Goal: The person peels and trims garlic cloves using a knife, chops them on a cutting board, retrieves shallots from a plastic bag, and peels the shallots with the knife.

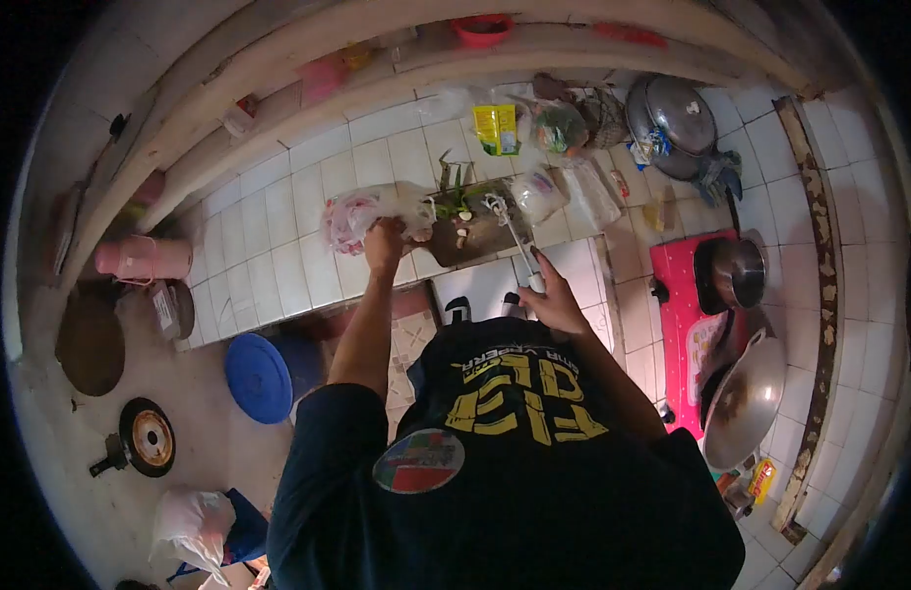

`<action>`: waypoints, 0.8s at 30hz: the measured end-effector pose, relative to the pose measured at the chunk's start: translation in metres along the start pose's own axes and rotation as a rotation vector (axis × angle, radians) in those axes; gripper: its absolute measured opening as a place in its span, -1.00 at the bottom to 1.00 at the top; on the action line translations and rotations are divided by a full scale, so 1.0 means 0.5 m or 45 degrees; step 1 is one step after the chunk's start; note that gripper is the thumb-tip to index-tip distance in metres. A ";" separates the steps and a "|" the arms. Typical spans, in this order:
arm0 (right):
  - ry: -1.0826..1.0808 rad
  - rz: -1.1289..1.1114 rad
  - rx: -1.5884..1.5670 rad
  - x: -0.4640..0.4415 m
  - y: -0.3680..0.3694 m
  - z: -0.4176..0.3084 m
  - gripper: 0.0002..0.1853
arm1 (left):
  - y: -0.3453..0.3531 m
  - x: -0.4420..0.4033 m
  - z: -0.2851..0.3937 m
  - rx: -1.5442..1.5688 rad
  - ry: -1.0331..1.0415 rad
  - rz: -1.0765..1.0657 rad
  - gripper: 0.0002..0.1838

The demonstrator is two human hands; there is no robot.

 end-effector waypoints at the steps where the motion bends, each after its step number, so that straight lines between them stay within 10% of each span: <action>1: -0.019 -0.023 0.051 0.000 0.015 -0.014 -0.23 | 0.001 0.005 -0.009 -0.033 -0.044 -0.125 -0.78; 24: 0.034 0.028 -0.055 -0.031 0.091 -0.010 -0.25 | 0.096 0.012 -0.001 -0.179 0.083 -0.696 -0.67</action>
Point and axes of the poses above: each hand's wrist, its own x-axis away from the middle knuckle, its own y-axis out of the palm, z = x × y, the point moved 9 cm from there along -x, towards the middle knuckle, and after that the axes turned 8 degrees about y, right-handed, at the moved point
